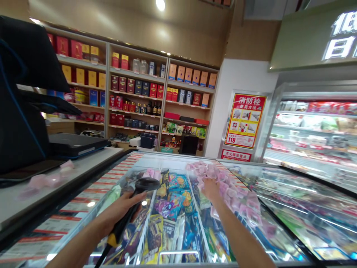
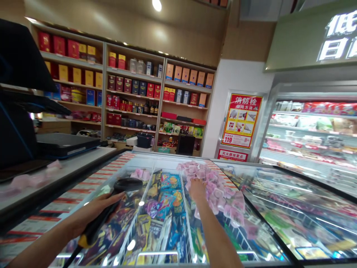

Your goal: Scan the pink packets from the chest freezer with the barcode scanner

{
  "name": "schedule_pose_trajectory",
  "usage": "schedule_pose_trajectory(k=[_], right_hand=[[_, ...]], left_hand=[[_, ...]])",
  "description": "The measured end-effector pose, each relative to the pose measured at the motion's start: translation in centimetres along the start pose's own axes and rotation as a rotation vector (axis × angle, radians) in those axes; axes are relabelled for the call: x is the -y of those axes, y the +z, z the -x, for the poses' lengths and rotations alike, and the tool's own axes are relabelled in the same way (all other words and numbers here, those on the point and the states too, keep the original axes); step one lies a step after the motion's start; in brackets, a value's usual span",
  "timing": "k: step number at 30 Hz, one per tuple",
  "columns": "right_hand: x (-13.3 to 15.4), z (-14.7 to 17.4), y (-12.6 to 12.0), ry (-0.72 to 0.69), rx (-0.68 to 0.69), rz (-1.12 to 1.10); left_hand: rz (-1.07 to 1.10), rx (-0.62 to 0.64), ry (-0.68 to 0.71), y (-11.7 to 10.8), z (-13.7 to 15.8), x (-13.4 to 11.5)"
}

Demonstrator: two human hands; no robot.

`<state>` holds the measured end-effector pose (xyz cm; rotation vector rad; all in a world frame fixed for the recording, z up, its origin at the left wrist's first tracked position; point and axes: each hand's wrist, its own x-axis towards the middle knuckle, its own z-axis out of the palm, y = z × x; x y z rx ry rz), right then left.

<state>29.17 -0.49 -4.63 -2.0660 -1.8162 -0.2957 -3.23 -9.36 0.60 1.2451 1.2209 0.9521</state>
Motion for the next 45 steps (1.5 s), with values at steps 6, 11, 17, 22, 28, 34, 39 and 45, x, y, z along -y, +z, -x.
schedule_pose_trajectory(k=[6, 11, 17, 22, 28, 34, 39, 45], right_hand=[[2.7, 1.2, 1.1, -0.178, 0.079, -0.182], [4.6, 1.6, 3.1, -0.093, -0.031, -0.359], [6.2, 1.1, 3.8, -0.083, -0.145, -0.648], [7.5, 1.2, 3.7, -0.103, -0.139, -0.624], [8.7, 1.3, 4.3, -0.109, -0.164, -0.569], [9.5, 1.2, 4.6, -0.11, -0.208, -0.475], [10.1, 1.0, 4.9, -0.109, -0.213, -0.516], [10.8, 0.7, 5.3, -0.039, -0.176, -0.58]], left_hand=[[-0.003, 0.033, 0.004, 0.1, 0.7, -0.4], [-0.023, 0.019, 0.024, 0.2, 1.3, -0.5], [-0.056, 0.068, 0.048, 0.0, 1.9, -1.0], [-0.057, 0.087, 0.031, 0.2, 1.8, -0.7], [-0.082, 0.164, 0.066, 0.2, 1.0, -0.1], [-0.035, 0.189, 0.061, -0.2, 0.9, 0.1], [-0.056, 0.237, 0.045, -0.5, 0.9, 0.2], [-0.023, 0.122, 0.046, -1.3, 0.1, 0.8]])
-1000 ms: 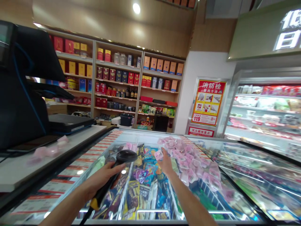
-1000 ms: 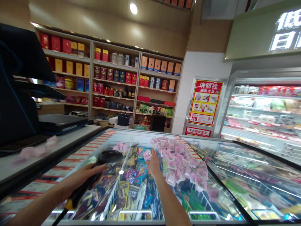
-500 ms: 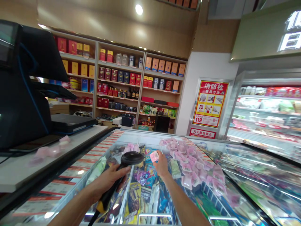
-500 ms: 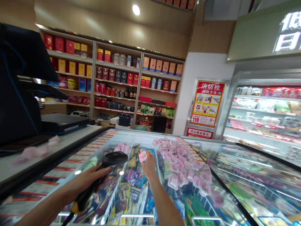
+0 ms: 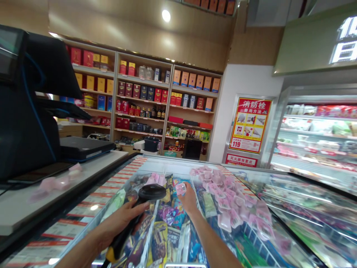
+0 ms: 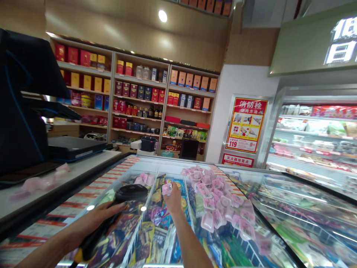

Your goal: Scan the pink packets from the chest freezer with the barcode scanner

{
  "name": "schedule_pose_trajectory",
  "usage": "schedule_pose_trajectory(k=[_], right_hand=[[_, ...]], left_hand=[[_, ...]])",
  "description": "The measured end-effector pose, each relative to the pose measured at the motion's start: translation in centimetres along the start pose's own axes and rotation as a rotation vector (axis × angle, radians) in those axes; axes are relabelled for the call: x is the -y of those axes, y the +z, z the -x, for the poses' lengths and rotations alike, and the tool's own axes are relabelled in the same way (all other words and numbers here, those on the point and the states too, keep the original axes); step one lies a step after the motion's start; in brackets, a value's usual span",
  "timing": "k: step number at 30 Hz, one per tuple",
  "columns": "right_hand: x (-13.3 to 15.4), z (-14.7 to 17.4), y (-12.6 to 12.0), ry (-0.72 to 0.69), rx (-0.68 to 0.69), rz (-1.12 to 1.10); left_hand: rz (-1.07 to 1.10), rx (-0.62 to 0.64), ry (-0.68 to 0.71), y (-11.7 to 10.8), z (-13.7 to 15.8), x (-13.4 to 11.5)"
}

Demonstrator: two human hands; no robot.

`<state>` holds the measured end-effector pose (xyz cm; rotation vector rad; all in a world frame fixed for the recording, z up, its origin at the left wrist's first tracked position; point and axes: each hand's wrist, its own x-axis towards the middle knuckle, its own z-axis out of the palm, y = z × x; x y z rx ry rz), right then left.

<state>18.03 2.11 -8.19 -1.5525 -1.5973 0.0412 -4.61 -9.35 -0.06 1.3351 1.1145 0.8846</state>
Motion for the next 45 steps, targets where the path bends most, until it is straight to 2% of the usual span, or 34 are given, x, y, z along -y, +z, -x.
schedule_pose_trajectory(k=[4, 9, 14, 17, 19, 22, 25, 28, 30, 33, 37, 41, 45], right_hand=[[0.5, -0.5, 0.3, 0.082, 0.027, 0.118], [2.5, -1.4, 1.5, 0.16, 0.131, 0.175], [5.0, -1.8, 3.2, 0.155, 0.2, 0.185], [5.2, -1.6, 3.1, 0.092, 0.235, 0.199], [4.4, -1.6, 2.0, 0.048, 0.248, 0.211], [1.9, -2.0, -1.3, 0.033, 0.197, 0.339], [-1.3, -2.5, -5.9, 0.118, 0.101, 0.568], [-4.2, -2.9, -10.0, 0.211, 0.065, 0.65], [-5.5, -2.9, -11.7, 0.272, 0.081, 0.682], [-6.7, -2.6, -12.8, 0.303, 0.115, 0.697], [-7.0, -2.0, -13.2, 0.272, 0.13, 0.696], [-6.5, -1.7, -13.1, 0.246, 0.12, 0.667], [-5.6, -1.5, -12.5, 0.217, 0.117, 0.615]], left_hand=[[-0.049, -0.071, -0.012, -1.0, -0.3, 0.2], [-0.071, -0.081, -0.02, -1.6, -0.5, 0.4], [-0.042, -0.116, -0.036, -1.1, -0.5, 0.5], [-0.068, -0.092, -0.032, -0.9, -0.5, 0.3], [-0.072, -0.078, -0.039, -0.7, -0.5, 0.1], [-0.053, -0.079, -0.051, 0.0, -0.7, -0.1], [-0.039, -0.082, -0.065, 0.9, -0.9, -0.2], [-0.029, -0.09, -0.078, 1.6, -1.0, -0.4], [-0.024, -0.104, -0.075, 1.8, -1.0, -0.5], [-0.023, -0.108, -0.06, 1.7, -1.1, -0.6], [0.017, -0.099, -0.069, 1.2, -1.3, -0.6], [0.034, -0.106, -0.096, 1.1, -1.5, -0.6], [0.031, -0.117, -0.055, 1.3, -1.5, -0.5]])
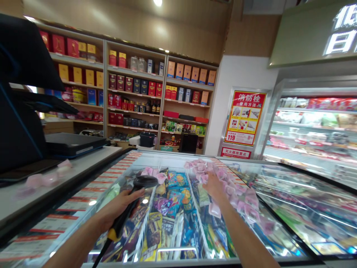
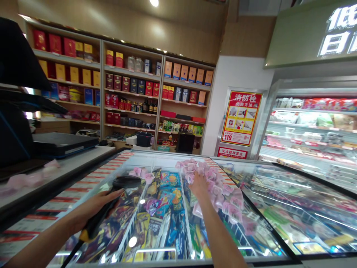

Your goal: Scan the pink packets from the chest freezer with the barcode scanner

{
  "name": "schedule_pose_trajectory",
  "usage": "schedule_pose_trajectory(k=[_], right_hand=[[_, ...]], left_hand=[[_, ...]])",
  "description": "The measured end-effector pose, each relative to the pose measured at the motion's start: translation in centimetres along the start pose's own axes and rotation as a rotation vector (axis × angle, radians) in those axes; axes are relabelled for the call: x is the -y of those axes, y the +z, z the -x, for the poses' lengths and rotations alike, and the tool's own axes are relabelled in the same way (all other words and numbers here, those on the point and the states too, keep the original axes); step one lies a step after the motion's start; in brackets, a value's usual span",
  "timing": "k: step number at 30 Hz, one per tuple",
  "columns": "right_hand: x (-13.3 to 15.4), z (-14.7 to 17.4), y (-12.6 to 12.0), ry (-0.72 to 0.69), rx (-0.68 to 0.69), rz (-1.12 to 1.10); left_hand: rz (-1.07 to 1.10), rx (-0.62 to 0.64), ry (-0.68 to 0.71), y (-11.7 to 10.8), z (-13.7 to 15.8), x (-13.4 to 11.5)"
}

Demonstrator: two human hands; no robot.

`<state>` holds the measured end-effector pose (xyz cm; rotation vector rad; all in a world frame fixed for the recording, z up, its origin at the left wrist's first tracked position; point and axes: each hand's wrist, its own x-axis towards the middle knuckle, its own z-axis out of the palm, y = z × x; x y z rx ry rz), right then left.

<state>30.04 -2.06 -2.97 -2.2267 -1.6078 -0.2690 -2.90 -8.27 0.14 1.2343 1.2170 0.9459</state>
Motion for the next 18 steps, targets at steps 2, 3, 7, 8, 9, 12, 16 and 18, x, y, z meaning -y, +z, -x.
schedule_pose_trajectory(k=[2, 3, 7, 8, 9, 12, 16, 18], right_hand=[[0.1, 0.3, 0.2, 0.02, 0.034, 0.011], [0.0, 0.4, 0.3, 0.028, 0.051, 0.017], [-0.8, 0.5, 0.9, -0.006, 0.062, -0.024], [-0.9, 0.4, 1.1, -0.023, 0.051, -0.038], [-0.9, 0.3, 1.2, -0.038, 0.038, -0.048], [0.1, 0.2, 1.8, -0.114, -0.042, -0.14], [2.7, 0.3, 3.5, -0.265, -0.178, -0.39], [4.2, 0.6, 4.3, -0.269, -0.197, -0.459]], left_hand=[[0.009, -0.014, 0.021, 0.0, 0.0, 0.0], [0.012, -0.022, 0.028, 0.0, 0.0, -0.1], [0.01, -0.041, 0.043, 0.1, -0.4, -0.3], [0.005, -0.042, 0.042, 0.2, -0.6, -0.2], [-0.001, -0.042, 0.042, 0.3, -0.8, -0.2], [-0.01, -0.031, 0.053, 0.6, -1.2, 0.1], [0.01, 0.023, 0.062, 1.3, -0.8, 0.0], [0.0, 0.082, 0.076, 1.7, -0.2, -0.4]])
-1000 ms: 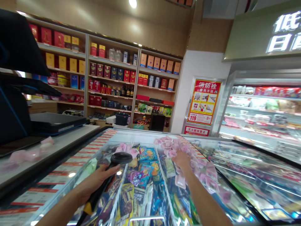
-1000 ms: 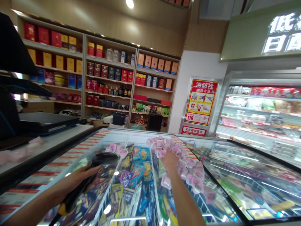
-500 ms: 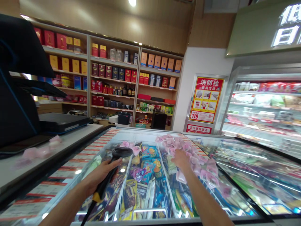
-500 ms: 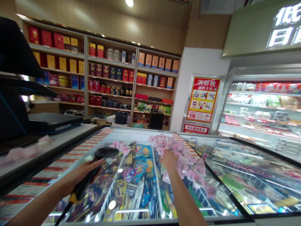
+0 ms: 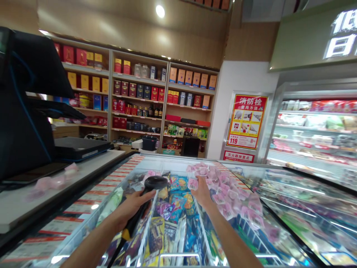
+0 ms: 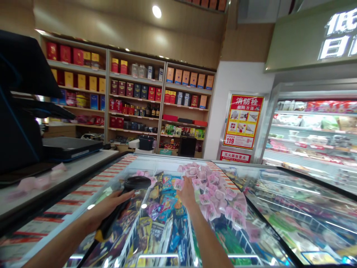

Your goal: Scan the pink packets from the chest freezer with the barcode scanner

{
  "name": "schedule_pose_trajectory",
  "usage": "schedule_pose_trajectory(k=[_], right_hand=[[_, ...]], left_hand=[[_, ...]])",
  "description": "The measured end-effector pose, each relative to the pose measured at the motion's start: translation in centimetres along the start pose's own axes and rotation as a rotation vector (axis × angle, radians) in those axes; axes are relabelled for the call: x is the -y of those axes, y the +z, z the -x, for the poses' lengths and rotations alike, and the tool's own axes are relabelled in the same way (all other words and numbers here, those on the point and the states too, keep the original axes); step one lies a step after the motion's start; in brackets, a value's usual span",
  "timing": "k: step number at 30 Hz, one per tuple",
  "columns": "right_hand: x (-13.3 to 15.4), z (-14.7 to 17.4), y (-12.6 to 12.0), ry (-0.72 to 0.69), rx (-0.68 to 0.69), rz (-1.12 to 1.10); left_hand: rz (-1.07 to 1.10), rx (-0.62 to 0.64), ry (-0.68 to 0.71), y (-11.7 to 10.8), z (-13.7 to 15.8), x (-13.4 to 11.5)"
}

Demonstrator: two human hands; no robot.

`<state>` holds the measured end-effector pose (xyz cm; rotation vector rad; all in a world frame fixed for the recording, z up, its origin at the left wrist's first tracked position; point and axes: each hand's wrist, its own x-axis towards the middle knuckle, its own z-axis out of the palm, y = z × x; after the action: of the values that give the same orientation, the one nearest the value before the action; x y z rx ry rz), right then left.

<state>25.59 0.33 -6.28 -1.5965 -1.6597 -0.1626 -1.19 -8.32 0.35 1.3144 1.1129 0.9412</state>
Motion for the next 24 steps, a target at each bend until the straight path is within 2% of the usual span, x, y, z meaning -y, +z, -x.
schedule_pose_trajectory(k=[3, 8, 18, 24], right_hand=[[1.7, 0.2, 1.4, 0.026, -0.02, -0.042], [3.8, 0.1, 1.8, 0.031, 0.016, -0.041], [4.8, -0.1, 3.5, 0.083, 0.042, -0.011], [5.7, -0.2, 3.9, 0.087, 0.057, -0.028]], left_hand=[[-0.026, 0.07, 0.03, 0.5, 0.9, -0.6], [-0.085, 0.13, 0.036, 0.8, 1.5, -0.9], [-0.047, 0.08, 0.005, -0.2, 1.0, -0.2], [-0.113, 0.094, 0.045, -0.3, 1.0, -0.3]])
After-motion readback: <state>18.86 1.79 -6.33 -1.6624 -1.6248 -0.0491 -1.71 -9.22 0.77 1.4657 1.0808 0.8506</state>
